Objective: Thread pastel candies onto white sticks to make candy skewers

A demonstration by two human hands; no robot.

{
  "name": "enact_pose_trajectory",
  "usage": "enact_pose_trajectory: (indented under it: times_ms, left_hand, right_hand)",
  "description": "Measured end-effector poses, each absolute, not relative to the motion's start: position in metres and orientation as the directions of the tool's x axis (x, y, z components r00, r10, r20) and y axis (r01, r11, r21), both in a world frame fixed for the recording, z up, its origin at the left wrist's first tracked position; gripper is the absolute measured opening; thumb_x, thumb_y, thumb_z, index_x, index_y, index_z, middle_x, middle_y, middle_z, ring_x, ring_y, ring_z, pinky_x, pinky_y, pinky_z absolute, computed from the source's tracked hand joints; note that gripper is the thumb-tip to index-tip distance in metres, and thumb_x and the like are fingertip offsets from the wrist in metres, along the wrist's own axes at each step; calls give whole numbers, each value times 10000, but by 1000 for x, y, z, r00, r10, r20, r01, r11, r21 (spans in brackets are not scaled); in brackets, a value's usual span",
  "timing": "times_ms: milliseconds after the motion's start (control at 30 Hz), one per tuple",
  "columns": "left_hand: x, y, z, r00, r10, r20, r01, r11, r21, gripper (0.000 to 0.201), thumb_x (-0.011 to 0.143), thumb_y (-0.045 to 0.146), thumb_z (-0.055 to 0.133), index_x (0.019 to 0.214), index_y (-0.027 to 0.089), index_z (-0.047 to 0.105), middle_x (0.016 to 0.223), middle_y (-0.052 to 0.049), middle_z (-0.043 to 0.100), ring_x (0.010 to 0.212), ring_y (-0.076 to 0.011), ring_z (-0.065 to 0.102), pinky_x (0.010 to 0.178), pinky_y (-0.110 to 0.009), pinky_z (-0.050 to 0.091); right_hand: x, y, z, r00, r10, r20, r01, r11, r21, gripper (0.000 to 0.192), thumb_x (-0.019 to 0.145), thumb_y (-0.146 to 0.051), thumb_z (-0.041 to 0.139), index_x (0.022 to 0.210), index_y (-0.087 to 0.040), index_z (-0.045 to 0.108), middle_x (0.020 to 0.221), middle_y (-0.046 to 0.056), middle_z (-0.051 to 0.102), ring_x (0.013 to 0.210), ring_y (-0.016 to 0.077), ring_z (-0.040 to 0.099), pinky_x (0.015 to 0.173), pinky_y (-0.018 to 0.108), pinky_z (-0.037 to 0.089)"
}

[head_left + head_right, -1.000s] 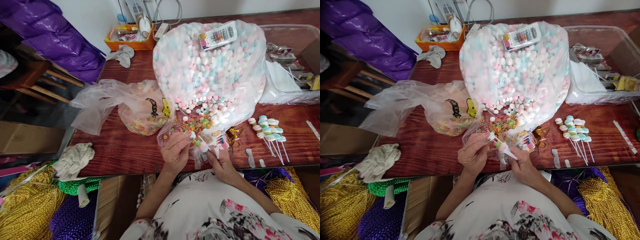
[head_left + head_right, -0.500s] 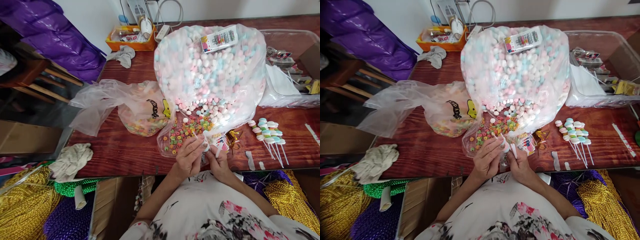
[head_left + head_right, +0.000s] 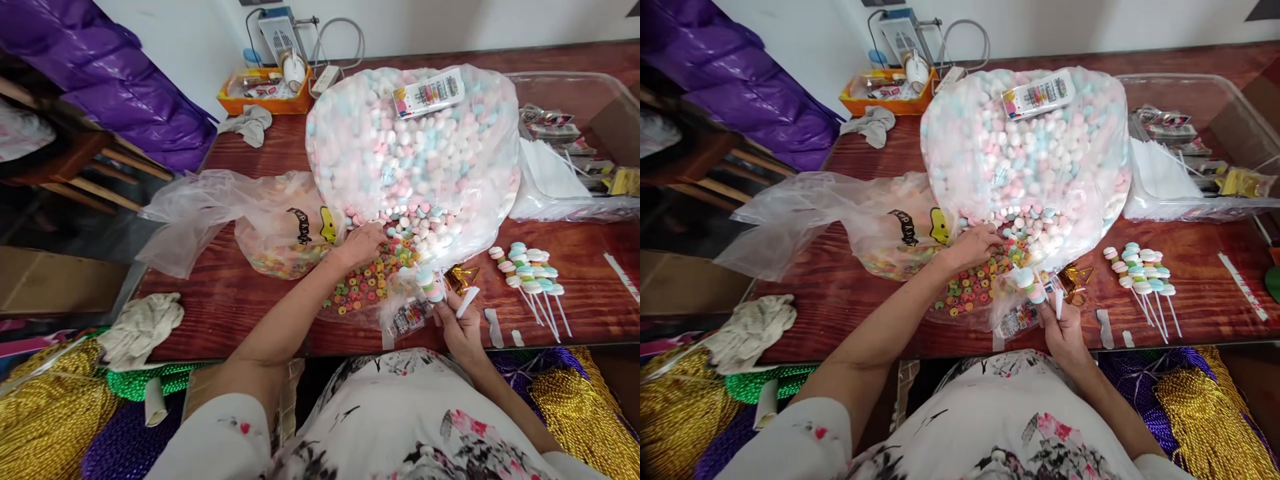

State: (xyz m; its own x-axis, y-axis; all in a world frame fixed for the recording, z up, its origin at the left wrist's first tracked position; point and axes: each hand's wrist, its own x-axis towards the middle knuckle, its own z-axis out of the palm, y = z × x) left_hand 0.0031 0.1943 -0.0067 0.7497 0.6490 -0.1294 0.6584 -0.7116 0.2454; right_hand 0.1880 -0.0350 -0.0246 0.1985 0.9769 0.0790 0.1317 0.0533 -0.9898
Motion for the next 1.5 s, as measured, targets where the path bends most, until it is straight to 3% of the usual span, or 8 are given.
enact_pose_trajectory:
  times_ms: [167, 333, 467, 600, 767, 1067, 1300, 1500]
  left_hand:
    - [-9, 187, -14, 782, 618, -80, 618, -754, 220, 333, 875, 89, 457, 992, 126, 767, 966, -128, 642, 914, -235, 614, 829, -349, 507]
    - [-19, 178, -18, 774, 630, -71, 628, -748, 214, 384, 735, -10, 516, 1010, 124, 749, 1045, -148, 659, 1015, -270, 599, 849, -368, 508]
    - [-26, 175, -12, 640, 768, -11, 661, -543, 517, 201, 767, 74, 602, 857, 141, 768, 892, -105, 698, 889, -236, 632, 849, -383, 515]
    - [-32, 147, 5, 391, 920, 21, 222, -116, 968, 167, 745, 252, 772, 891, 173, 785, 922, -55, 748, 814, -189, 672, 726, -311, 545]
    - [-27, 89, 21, 256, 953, -161, -290, 235, 928, 251, 609, 253, 898, 826, 178, 797, 812, -50, 779, 634, -154, 680, 548, -250, 535]
    - [-27, 66, 20, 74, 997, 15, -375, 14, 927, 229, 565, 169, 922, 568, 165, 692, 800, -25, 755, 719, -172, 737, 696, -300, 615]
    - [-28, 61, 7, 57, 996, 64, -341, -40, 939, 357, 566, 187, 941, 879, 225, 773, 762, 4, 759, 633, -134, 700, 561, -231, 588]
    - [-32, 57, 2, 28, 952, 304, -78, -301, 950, 272, 591, 197, 933, 828, 252, 812, 876, -31, 788, 823, -184, 731, 800, -317, 612]
  right_hand:
    - [197, -36, -30, 160, 982, 99, 190, 67, -979, 320, 1031, -284, 491, 722, -203, 486, 605, -46, 441, 552, 103, 394, 554, 264, 308]
    - [194, -30, -28, 86, 984, 155, 274, 126, -954, 335, 1034, -264, 467, 705, -207, 467, 606, -43, 441, 549, 108, 401, 557, 267, 311]
    - [189, -30, -32, 46, 979, 200, 335, 173, -926, 338, 1029, -244, 458, 693, -208, 457, 615, -40, 446, 553, 113, 414, 567, 271, 321]
    - [182, -29, -27, 18, 975, 223, 347, 203, -916, 320, 1024, -225, 450, 704, -213, 462, 615, -40, 449, 549, 117, 421, 562, 267, 330]
    - [170, -22, -11, -28, 967, 251, 374, 243, -895, 280, 1012, -191, 442, 742, -214, 509, 636, -28, 485, 558, 127, 433, 566, 273, 336]
    - [163, -32, -13, -100, 955, 280, 389, 297, -872, 219, 981, -147, 442, 786, -219, 509, 644, -32, 441, 554, 130, 404, 557, 276, 323]
    - [167, -34, -7, -113, 945, 307, 487, 322, -812, 163, 957, -117, 430, 912, -216, 552, 656, -24, 494, 559, 140, 436, 554, 272, 337]
    - [167, -33, -3, -145, 943, 301, 558, 329, -762, 178, 937, -95, 416, 841, -212, 509, 630, -38, 469, 540, 128, 389, 540, 269, 302]
